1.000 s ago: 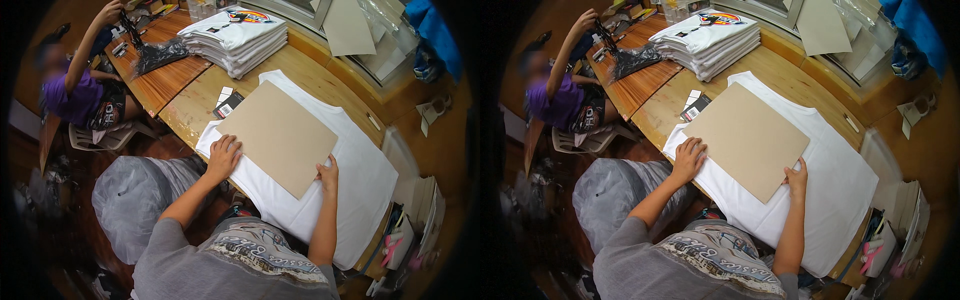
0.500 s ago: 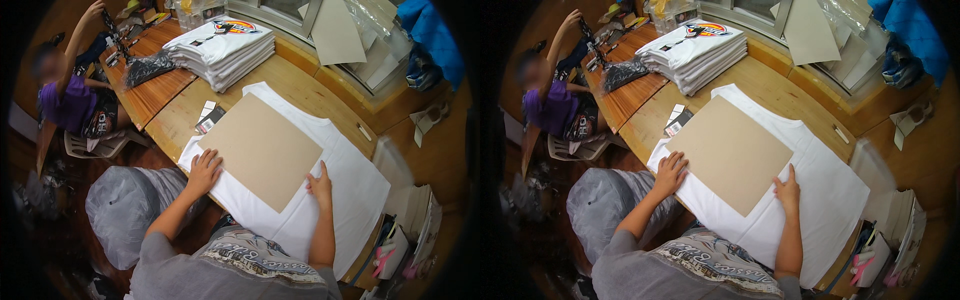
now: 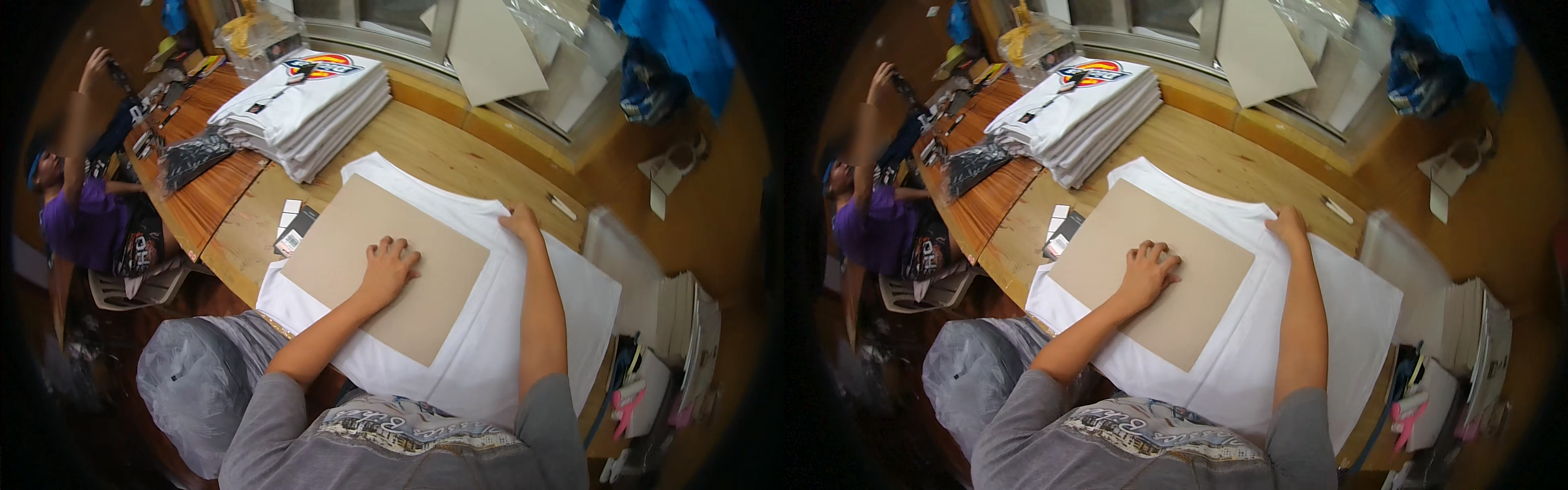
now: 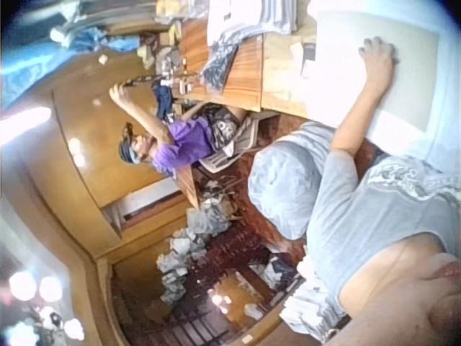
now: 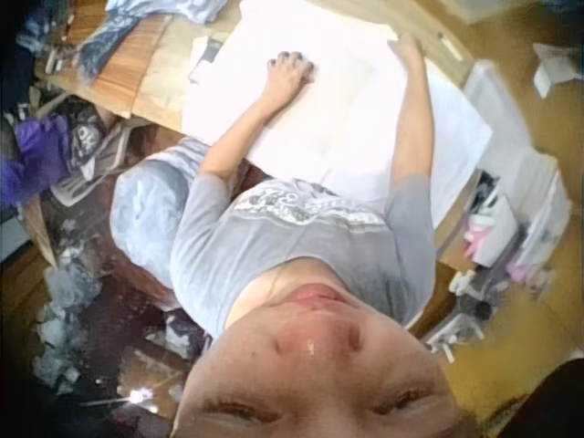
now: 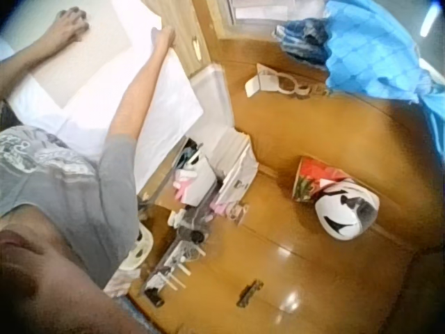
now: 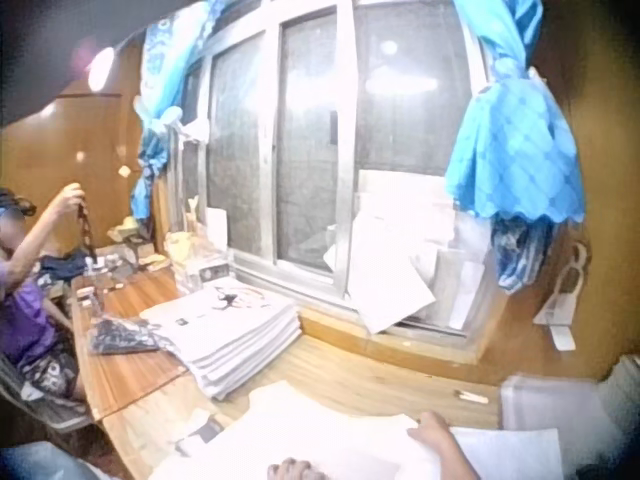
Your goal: The person folds white t-shirts on a wooden table, using a cardboard template to ensure consistent sizing. They attach a tag to the folded shirt and place it on a stack. The process is repeated for multiple shirts.
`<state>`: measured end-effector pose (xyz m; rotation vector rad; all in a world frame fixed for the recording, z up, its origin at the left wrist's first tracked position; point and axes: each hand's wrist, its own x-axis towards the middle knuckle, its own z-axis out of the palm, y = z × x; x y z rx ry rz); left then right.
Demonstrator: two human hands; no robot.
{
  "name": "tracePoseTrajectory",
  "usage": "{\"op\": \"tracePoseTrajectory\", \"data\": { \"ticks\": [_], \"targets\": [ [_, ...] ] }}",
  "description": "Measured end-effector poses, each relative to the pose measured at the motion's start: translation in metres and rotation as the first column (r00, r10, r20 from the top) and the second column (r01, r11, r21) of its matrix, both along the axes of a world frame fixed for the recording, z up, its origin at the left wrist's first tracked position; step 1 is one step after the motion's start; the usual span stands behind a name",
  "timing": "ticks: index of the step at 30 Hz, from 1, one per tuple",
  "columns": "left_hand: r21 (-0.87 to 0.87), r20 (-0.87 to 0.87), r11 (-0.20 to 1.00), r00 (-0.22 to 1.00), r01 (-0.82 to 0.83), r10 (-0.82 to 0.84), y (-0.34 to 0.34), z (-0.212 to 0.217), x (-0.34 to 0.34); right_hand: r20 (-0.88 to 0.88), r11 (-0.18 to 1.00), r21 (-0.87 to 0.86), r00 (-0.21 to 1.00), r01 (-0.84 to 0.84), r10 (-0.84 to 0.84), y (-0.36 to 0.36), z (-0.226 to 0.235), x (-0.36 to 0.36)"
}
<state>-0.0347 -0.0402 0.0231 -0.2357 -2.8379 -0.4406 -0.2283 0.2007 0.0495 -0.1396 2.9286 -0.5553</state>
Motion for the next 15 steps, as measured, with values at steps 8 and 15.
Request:
{"op": "tracePoseTrajectory", "data": {
  "ticks": [8, 15],
  "targets": [
    [-0.125, -0.011, 0.991, 0.999, -0.039, 0.038, 0.018, 0.008, -0.004, -0.437, 0.96, -0.006, 0.865, -0.278, 0.248, -0.027, -0.012, 0.16],
    [-0.244, 0.152, 0.784, 0.821, 0.571, -0.55, 0.022, 0.013, -0.008, -0.268, 0.856, 0.397, 0.85, -0.333, 0.454, 0.01, -0.022, 0.189]
  ]
}}
